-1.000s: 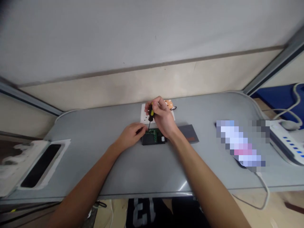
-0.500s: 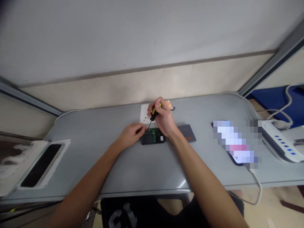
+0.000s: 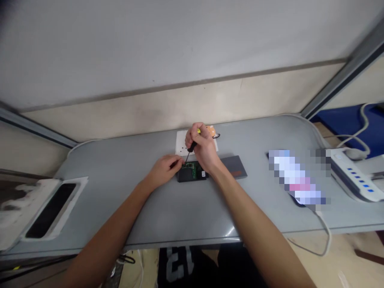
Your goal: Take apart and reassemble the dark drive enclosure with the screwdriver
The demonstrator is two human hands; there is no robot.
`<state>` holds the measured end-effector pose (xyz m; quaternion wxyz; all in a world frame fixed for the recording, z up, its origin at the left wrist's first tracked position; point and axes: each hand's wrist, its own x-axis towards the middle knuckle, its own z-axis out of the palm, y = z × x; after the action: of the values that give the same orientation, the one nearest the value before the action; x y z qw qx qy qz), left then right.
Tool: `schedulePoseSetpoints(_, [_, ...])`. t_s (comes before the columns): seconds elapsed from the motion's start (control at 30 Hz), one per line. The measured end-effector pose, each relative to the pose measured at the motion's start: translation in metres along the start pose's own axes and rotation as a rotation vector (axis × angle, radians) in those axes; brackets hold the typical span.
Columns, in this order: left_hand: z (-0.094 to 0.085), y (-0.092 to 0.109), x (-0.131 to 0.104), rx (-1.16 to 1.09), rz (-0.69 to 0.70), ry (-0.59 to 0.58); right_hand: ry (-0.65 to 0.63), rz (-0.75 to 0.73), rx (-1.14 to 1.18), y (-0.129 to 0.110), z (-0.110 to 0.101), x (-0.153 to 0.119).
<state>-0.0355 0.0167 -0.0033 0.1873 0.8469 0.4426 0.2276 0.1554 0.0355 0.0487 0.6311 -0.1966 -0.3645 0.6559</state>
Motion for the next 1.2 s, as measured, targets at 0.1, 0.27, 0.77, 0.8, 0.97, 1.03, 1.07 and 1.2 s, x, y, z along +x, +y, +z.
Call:
schedulePoseSetpoints(0.1, [0.0, -0.001, -0.001, -0.003, 0.003, -0.016, -0.04, -0.012, -0.052, -0.002, -0.003, -0.001])
schedulePoseSetpoints(0.27, [0.0, -0.001, -0.002, 0.013, 0.004, -0.022, -0.137, 0.064, -0.092, -0.007, -0.006, -0.002])
schedulePoseSetpoints(0.77, [0.0, -0.001, 0.0, 0.013, 0.026, -0.002, -0.101, 0.045, -0.12, -0.001, 0.008, -0.006])
schedulePoseSetpoints(0.8, [0.001, -0.001, 0.0, 0.011, 0.021, -0.003, -0.078, 0.038, -0.099, 0.0, 0.009, -0.006])
schedulePoseSetpoints(0.97, [0.0, 0.0, 0.0, -0.003, -0.006, -0.018, 0.012, -0.063, -0.038, 0.008, 0.012, -0.007])
schedulePoseSetpoints(1.03, [-0.001, 0.001, 0.0, -0.003, 0.0, -0.016, 0.009, -0.087, -0.077, 0.01, 0.009, -0.006])
schedulePoseSetpoints(1.07, [-0.001, 0.001, 0.0, -0.001, 0.005, -0.014, -0.003, -0.09, -0.11, 0.009, 0.007, -0.006])
schedulePoseSetpoints(1.2, [-0.002, 0.001, 0.0, 0.007, 0.014, -0.017, -0.082, -0.042, -0.189, 0.006, 0.002, -0.005])
